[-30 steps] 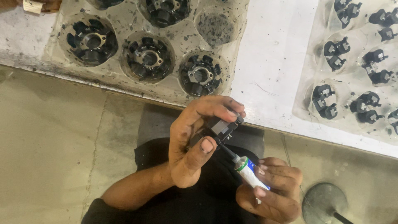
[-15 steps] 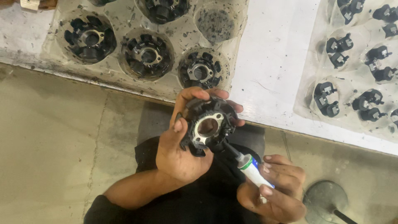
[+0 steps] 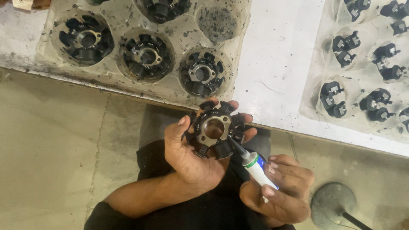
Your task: The person sits at a workbench holding a nozzle-tipped tube and squeezes adhesive or grease onto small black mechanical components, working on one part at a time and placing treated parts into a tray with other finished components.
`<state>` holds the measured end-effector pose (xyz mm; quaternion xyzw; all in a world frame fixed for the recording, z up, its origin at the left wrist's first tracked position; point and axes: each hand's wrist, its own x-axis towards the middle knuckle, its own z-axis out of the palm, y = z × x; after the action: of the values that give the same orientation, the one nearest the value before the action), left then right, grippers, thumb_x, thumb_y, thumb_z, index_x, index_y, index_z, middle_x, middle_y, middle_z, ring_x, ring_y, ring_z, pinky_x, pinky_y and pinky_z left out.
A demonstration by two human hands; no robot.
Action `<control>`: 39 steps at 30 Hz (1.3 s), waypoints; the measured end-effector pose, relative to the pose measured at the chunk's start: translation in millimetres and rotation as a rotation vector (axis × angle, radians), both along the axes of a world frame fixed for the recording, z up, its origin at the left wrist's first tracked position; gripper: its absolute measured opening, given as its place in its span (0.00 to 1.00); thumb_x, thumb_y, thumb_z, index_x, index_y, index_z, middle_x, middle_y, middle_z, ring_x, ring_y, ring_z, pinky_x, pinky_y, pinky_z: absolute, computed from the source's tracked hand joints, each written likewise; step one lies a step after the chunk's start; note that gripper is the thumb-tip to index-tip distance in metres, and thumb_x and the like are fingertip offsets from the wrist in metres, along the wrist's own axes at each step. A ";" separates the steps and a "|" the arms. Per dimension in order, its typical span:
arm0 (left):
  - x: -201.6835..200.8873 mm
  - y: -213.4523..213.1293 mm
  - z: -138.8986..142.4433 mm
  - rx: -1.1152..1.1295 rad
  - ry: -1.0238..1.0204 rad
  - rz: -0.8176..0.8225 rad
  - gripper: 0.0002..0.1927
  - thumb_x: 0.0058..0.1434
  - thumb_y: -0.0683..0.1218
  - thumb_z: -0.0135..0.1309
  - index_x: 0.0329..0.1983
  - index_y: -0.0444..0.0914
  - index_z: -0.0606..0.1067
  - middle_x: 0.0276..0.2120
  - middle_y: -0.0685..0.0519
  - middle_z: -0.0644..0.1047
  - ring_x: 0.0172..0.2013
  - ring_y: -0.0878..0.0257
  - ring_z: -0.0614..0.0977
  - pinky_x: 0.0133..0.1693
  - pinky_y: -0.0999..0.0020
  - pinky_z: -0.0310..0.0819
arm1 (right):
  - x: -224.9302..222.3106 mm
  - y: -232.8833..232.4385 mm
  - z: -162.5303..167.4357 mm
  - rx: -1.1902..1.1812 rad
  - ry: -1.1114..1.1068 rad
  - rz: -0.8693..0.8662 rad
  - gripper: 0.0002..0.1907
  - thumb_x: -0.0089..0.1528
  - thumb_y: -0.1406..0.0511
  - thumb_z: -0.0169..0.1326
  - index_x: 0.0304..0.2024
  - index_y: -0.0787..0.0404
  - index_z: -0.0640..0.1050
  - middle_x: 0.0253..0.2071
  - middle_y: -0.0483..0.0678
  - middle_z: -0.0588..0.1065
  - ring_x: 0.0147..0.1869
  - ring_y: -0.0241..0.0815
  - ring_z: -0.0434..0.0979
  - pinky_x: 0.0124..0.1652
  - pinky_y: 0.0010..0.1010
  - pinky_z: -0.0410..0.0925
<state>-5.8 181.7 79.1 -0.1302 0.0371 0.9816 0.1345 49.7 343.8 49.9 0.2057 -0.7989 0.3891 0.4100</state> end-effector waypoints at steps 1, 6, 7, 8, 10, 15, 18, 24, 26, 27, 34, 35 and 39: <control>-0.3 0.7 -0.2 -0.003 -0.005 0.005 0.31 0.63 0.61 0.51 0.62 0.36 0.69 0.58 0.37 0.73 0.57 0.38 0.78 0.58 0.36 0.75 | -0.8 -0.6 -1.0 -0.003 0.008 -0.009 0.24 0.54 0.71 0.65 0.46 0.53 0.67 0.42 0.48 0.74 0.44 0.42 0.75 0.43 0.38 0.80; -0.6 1.7 0.2 0.020 -0.043 0.000 0.31 0.64 0.62 0.50 0.61 0.36 0.70 0.57 0.38 0.74 0.56 0.39 0.78 0.57 0.38 0.75 | -0.6 -0.9 -3.3 -0.012 0.019 -0.049 0.24 0.53 0.74 0.63 0.46 0.53 0.68 0.41 0.49 0.74 0.44 0.42 0.76 0.43 0.38 0.80; -0.6 1.7 0.2 0.023 -0.049 -0.003 0.31 0.64 0.62 0.50 0.61 0.36 0.70 0.57 0.38 0.74 0.56 0.39 0.78 0.57 0.38 0.75 | 0.1 -0.5 -3.3 -0.020 0.011 -0.045 0.24 0.54 0.73 0.64 0.47 0.53 0.67 0.41 0.49 0.74 0.44 0.41 0.76 0.43 0.37 0.80; -0.7 1.7 0.3 0.026 -0.054 -0.007 0.31 0.64 0.62 0.50 0.61 0.36 0.70 0.57 0.38 0.74 0.56 0.39 0.78 0.57 0.38 0.75 | 1.2 -0.5 -2.9 -0.028 0.002 -0.040 0.24 0.54 0.72 0.64 0.47 0.52 0.67 0.41 0.48 0.74 0.44 0.41 0.75 0.44 0.36 0.80; -1.3 1.3 0.0 0.033 -0.052 -0.014 0.31 0.64 0.62 0.50 0.61 0.36 0.70 0.57 0.38 0.74 0.56 0.39 0.78 0.57 0.38 0.76 | 2.8 -0.8 -1.8 -0.026 -0.020 -0.026 0.25 0.54 0.72 0.65 0.47 0.52 0.67 0.41 0.48 0.73 0.44 0.41 0.75 0.44 0.36 0.80; -4.8 0.6 0.1 0.031 -0.068 -0.024 0.30 0.64 0.62 0.49 0.59 0.36 0.71 0.56 0.38 0.74 0.55 0.39 0.79 0.56 0.39 0.76 | 7.2 -4.0 5.2 -0.022 -0.094 -0.040 0.23 0.54 0.74 0.64 0.45 0.52 0.69 0.41 0.47 0.73 0.45 0.42 0.74 0.44 0.38 0.79; -7.5 -0.4 2.8 0.037 -0.091 -0.040 0.30 0.64 0.62 0.48 0.58 0.37 0.72 0.56 0.38 0.75 0.54 0.39 0.79 0.56 0.39 0.76 | 8.7 2.1 8.6 0.056 -0.141 -0.038 0.24 0.49 0.73 0.65 0.44 0.52 0.71 0.39 0.49 0.74 0.43 0.46 0.74 0.45 0.44 0.77; -26.8 -0.9 -2.4 -0.060 0.024 -0.090 0.29 0.68 0.62 0.46 0.58 0.34 0.72 0.51 0.36 0.77 0.50 0.38 0.82 0.49 0.43 0.81 | 14.3 4.0 -14.6 -0.471 0.153 -0.114 0.22 0.58 0.70 0.65 0.48 0.52 0.68 0.42 0.45 0.74 0.43 0.40 0.76 0.40 0.32 0.78; -44.2 -1.6 -10.4 -0.185 0.177 -0.077 0.29 0.70 0.61 0.46 0.57 0.32 0.72 0.50 0.34 0.77 0.48 0.38 0.83 0.45 0.45 0.83 | 18.2 10.5 -16.5 -0.525 0.135 -0.179 0.20 0.60 0.71 0.63 0.49 0.53 0.68 0.43 0.45 0.73 0.44 0.41 0.75 0.40 0.31 0.78; -56.6 -2.9 -15.1 -0.261 0.239 -0.066 0.29 0.70 0.61 0.47 0.57 0.32 0.72 0.49 0.33 0.77 0.47 0.38 0.83 0.43 0.46 0.83 | 18.7 12.0 -17.2 -0.524 0.108 -0.161 0.19 0.62 0.71 0.62 0.50 0.53 0.68 0.44 0.46 0.73 0.44 0.41 0.75 0.41 0.31 0.78; -216.3 -12.7 -52.3 -0.980 0.510 0.130 0.24 0.69 0.59 0.47 0.50 0.32 0.72 0.44 0.40 0.79 0.42 0.50 0.82 0.41 0.57 0.80 | 3.3 0.7 -15.5 -0.626 0.103 -0.028 0.17 0.63 0.70 0.63 0.48 0.55 0.69 0.40 0.48 0.75 0.39 0.38 0.77 0.41 0.30 0.78; -237.7 -12.4 -57.0 -1.200 0.597 0.242 0.27 0.71 0.59 0.48 0.50 0.29 0.75 0.46 0.44 0.79 0.45 0.55 0.79 0.46 0.62 0.76 | 3.2 -3.0 -14.8 -0.609 0.078 -0.031 0.17 0.64 0.70 0.63 0.48 0.55 0.69 0.40 0.48 0.75 0.40 0.39 0.77 0.41 0.30 0.77; -285.3 -15.2 -69.3 -1.808 0.719 0.074 0.13 0.68 0.49 0.52 0.44 0.35 0.79 0.38 0.49 0.82 0.40 0.57 0.83 0.44 0.62 0.74 | -1.8 -6.1 -15.8 -0.561 -0.042 -0.043 0.16 0.67 0.70 0.63 0.50 0.56 0.68 0.40 0.49 0.75 0.42 0.39 0.76 0.45 0.29 0.75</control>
<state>-291.1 166.5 9.8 0.1222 0.8115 0.5675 -0.0665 47.8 337.6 34.1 0.0590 -0.6725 0.5903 0.4425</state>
